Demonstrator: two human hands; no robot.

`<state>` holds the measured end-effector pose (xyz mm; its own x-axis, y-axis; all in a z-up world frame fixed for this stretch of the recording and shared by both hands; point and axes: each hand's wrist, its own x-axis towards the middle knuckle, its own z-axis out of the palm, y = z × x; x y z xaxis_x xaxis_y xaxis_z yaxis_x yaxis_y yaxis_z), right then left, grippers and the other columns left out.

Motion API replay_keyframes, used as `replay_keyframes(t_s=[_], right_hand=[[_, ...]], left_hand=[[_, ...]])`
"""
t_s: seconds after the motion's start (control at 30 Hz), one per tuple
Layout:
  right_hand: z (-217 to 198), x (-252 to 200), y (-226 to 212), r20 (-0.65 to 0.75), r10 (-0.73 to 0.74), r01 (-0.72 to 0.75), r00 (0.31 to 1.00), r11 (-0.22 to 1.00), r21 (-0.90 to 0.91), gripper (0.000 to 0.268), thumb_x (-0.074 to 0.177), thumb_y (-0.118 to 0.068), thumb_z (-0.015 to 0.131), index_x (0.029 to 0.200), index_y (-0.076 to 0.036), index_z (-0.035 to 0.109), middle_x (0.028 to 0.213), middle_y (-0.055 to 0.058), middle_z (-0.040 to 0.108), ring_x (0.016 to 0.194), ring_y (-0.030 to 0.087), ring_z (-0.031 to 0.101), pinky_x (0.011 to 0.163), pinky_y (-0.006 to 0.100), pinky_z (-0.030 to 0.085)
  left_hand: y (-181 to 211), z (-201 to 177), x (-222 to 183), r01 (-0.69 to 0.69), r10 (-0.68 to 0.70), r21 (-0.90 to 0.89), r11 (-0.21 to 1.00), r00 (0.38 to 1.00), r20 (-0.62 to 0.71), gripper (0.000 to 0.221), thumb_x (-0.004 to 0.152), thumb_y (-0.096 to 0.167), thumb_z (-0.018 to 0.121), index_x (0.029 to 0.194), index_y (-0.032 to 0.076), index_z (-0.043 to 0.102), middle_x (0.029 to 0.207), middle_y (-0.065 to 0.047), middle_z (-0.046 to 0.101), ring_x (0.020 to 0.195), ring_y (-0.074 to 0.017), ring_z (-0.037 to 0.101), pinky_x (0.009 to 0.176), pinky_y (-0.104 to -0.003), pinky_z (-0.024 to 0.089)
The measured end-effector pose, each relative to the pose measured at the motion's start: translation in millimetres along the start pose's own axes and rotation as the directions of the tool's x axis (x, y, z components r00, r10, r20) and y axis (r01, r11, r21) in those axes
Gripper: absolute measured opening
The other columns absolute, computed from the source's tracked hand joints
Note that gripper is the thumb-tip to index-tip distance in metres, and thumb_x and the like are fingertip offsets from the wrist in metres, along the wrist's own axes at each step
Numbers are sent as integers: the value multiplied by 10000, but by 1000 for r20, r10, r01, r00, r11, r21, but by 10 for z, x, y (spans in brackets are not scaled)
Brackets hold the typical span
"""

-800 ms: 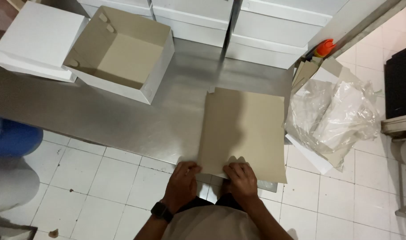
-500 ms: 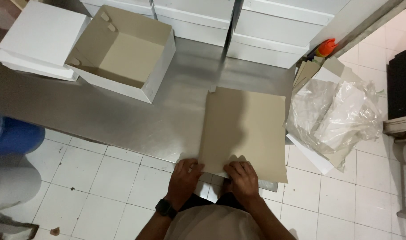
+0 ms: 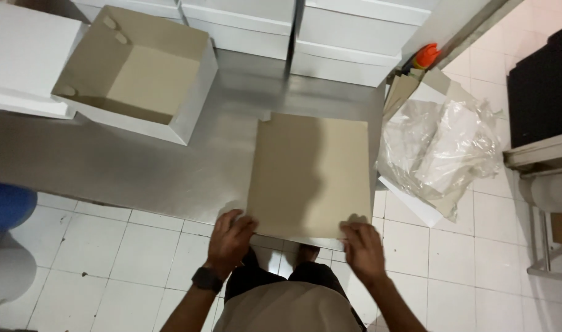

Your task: Folding flat cardboard sheets into boxes and stacking them on a table

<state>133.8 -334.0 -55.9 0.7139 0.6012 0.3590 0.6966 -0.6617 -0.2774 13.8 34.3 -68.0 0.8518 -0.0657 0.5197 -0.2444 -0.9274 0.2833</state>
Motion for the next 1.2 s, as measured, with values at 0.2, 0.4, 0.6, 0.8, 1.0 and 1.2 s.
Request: replay_keyframes(t_s=[0.2,0.4,0.6,0.8,1.0,1.2], right_hand=[[-177,119,39,-63,-110,104,992,991,-82,252,980,-84,585,1210,-45,682,1104,104,673,907,317,600,802,439,496],[-161,299,91,181,57,-15,982,975,-223,152,920,-169,648,1037,-201,740,968,-9,690,1009,230,666,897,367,512],[-7,474,310,332,254,-217,909,965,-144,100,925,-192,681,991,-234,742,867,-32,717,905,218,716,843,376,547],[-161,670,232,409,206,-161,889,977,-142,148,909,-199,678,1006,-272,763,885,-24,692,918,242,696,807,387,556],[-264,745,31,409,46,8,911,991,-130,162,814,-211,758,975,-224,770,934,-2,724,974,256,683,860,404,546],[-326,1135,-450,546,77,-51,834,997,-63,175,948,-279,631,1030,-177,747,933,59,731,962,305,716,875,440,556]], left_hand=[[-3,-217,275,-10,13,-85,996,999,38,211,831,42,796,1020,71,706,968,-93,678,1012,-330,612,928,-465,498],[-32,-285,500,227,-188,-66,972,911,368,86,938,187,689,963,185,772,879,-10,707,1033,-230,657,981,-402,447],[-43,-447,873,555,-439,-67,829,722,534,91,900,267,775,953,193,774,863,3,733,965,-230,663,949,-403,422],[-82,-416,849,574,-432,-96,813,705,563,155,820,166,813,968,190,771,921,-34,750,997,-278,627,931,-425,380],[262,-332,760,227,-272,152,962,748,605,172,913,281,728,926,111,703,918,-76,654,1043,-298,519,939,-481,323],[468,113,785,99,-89,7,995,853,514,206,980,309,636,963,115,704,920,-98,716,919,-314,673,804,-462,461]])
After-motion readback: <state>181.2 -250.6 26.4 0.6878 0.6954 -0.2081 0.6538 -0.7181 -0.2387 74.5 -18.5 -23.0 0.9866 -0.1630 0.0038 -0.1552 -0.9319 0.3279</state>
